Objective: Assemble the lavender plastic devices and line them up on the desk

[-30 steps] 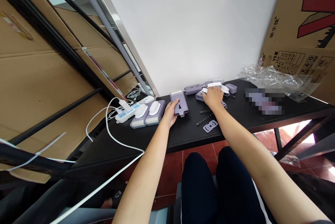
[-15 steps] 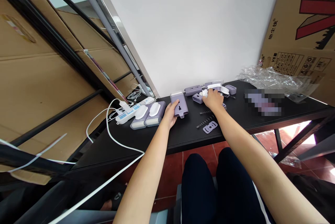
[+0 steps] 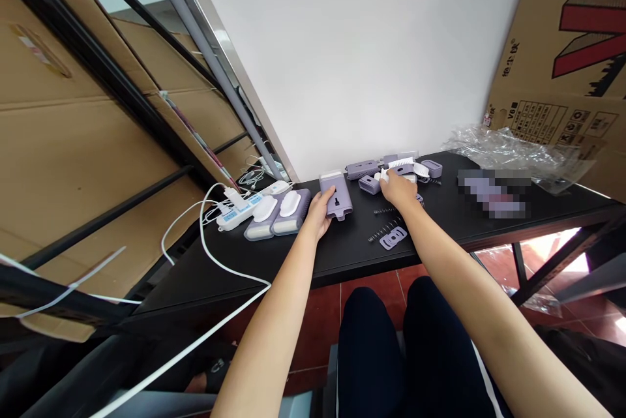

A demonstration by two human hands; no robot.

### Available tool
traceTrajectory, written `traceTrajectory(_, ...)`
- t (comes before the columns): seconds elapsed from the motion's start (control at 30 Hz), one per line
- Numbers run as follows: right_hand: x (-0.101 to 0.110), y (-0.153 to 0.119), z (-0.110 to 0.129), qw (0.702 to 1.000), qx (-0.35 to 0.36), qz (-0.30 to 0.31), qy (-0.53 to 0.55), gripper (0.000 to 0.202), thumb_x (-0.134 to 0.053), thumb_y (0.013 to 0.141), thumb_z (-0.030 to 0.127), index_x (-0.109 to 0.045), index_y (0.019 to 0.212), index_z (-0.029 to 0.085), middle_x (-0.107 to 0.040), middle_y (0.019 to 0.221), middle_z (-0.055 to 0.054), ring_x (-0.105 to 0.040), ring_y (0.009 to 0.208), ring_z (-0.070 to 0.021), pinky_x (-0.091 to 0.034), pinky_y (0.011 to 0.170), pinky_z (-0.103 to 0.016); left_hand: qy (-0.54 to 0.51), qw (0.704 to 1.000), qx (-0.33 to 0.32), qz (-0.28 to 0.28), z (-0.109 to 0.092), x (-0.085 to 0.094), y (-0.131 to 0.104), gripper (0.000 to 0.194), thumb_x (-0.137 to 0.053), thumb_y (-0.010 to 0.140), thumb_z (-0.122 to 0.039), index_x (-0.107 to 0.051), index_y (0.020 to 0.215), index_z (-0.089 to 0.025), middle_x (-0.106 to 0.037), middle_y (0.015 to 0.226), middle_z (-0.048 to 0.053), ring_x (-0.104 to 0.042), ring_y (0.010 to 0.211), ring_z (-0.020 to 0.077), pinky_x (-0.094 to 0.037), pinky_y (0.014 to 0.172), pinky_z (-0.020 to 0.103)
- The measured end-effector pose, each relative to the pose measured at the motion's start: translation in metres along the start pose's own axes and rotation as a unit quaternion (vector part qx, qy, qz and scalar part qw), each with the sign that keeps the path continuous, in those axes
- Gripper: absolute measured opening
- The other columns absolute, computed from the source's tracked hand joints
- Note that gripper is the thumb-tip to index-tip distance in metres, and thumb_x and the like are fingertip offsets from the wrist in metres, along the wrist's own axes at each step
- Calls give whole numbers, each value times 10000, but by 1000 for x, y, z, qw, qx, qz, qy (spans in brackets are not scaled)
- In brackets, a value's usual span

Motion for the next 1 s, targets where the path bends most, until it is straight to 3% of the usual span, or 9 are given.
traceTrajectory(0.43,1,-1,0,998,-7,31,61,325,-561,884,348,-545,1185,228,-719,1168,-133,-672,1115,-352,-479,902,-461,-23,1000,17,3,-2,0,-1,259,-770,843,-312,-661,1011,-146,-746,848,53,-726,736,164,-567,599,224)
traceTrajectory(0.6,8,-6,3,996,15,-43,74,212,-569,886,315,-557,1076,220,-701,1112,-127,-663,1039,-318,-465,851,-410,-83,994,58,-31,-6,-3,-2,158,-647,934,-266,-662,1028,-140,-744,842,42,-710,687,142,-579,617,226)
traceTrajectory(0.77,7,-23,23,966,143,-111,183,168,-575,898,342,-537,1025,239,-651,1073,-74,-616,981,-263,-450,808,-351,-100,993,52,-31,-8,-7,-3,148,-569,961,-232,-660,1028,-135,-740,839,43,-702,687,147,-593,650,253)
traceTrajectory(0.9,-10,-39,44,943,252,-87,199,171,-612,884,338,-567,1013,235,-604,1068,-66,-599,946,-247,-467,817,-351,-70,997,15,3,-6,-8,-3,160,-689,879,-205,-647,1021,-146,-739,863,45,-711,755,169,-609,747,312)
traceTrajectory(1.0,-20,-45,50,934,283,-70,205,249,-644,880,335,-593,1099,227,-600,1113,-82,-607,1003,-259,-490,868,-382,-58,998,-8,33,-6,-9,-5,285,-787,816,-247,-644,1050,-171,-744,907,33,-706,784,164,-605,784,322)
Point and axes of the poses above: each hand's wrist, its own y-axis towards the middle knuckle, its own x-axis out of the back of the hand, z = x × y, the point moved 3 cm from there along y, towards the middle knuckle
